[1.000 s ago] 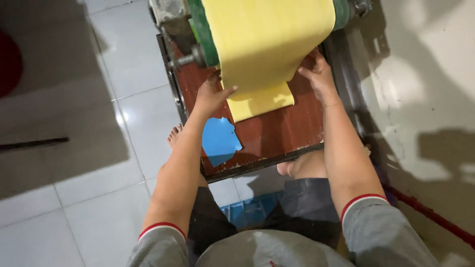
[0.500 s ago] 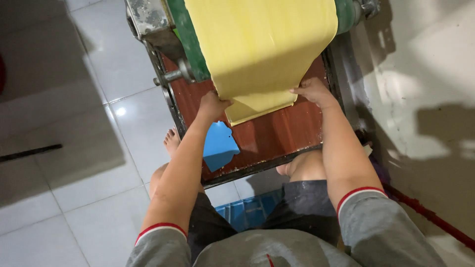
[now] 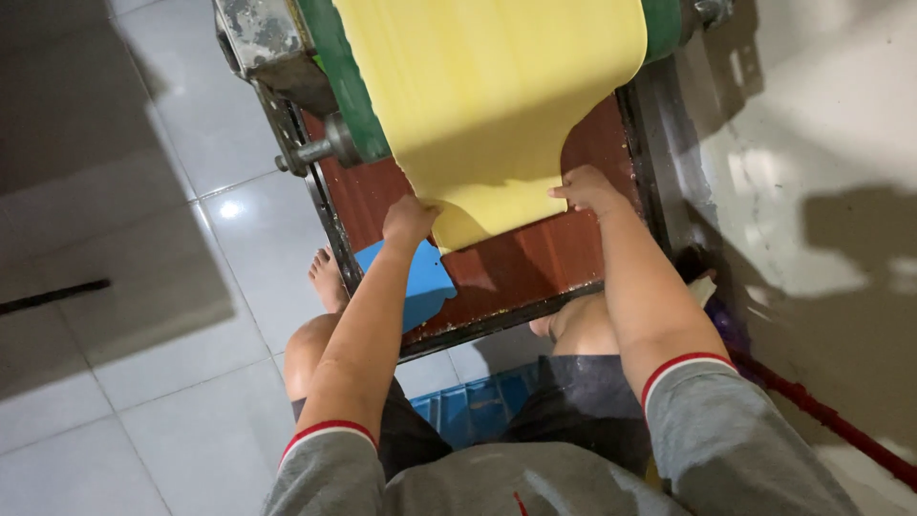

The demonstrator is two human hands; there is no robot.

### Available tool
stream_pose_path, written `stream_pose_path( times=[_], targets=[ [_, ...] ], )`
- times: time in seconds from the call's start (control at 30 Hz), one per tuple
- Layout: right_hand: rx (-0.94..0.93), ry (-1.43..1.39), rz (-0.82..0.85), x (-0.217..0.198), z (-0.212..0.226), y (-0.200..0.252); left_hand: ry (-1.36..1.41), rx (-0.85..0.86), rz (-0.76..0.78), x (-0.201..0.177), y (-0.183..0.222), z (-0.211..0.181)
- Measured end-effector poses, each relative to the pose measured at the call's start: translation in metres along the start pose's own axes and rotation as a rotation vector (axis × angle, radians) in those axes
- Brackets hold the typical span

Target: Rolling dough into thin sheets using a machine and then folding the sheets by hand into stacks.

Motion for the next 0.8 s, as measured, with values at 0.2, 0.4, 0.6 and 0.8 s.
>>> stream_pose_path(
  times=[0.2, 0.4, 0.6, 0.8],
  targets=[
    [0.044, 0.376, 0.114, 0.018, 0.000, -0.019, -0.046, -0.011, 0.109, 0.024, -0.023, 0.015],
    [0.060, 0.610, 0.080, 0.024, -0.032, -0.050, 0.198, -0.045, 0.207, 0.014, 0.006, -0.016],
    [0.008, 0.487, -0.009, 0.024, -0.033, -0.058, 0.064, -0.053, 0.323, 0.050, -0.054, 0.028],
    [-0.018, 0.432, -0.069, 0.018, -0.044, -0.075, 0.157, -0.040, 0.357, 0.090, -0.111, 0.070]
  ],
)
Point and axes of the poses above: each hand's wrist, its own y-axis away from the middle knuckle, its own x-axis out of the palm, z = x × y, the point moved 6 cm from there along -y, towards the middle knuckle, and after that the axes turned 11 degrees about z, right-handed, at the moved point
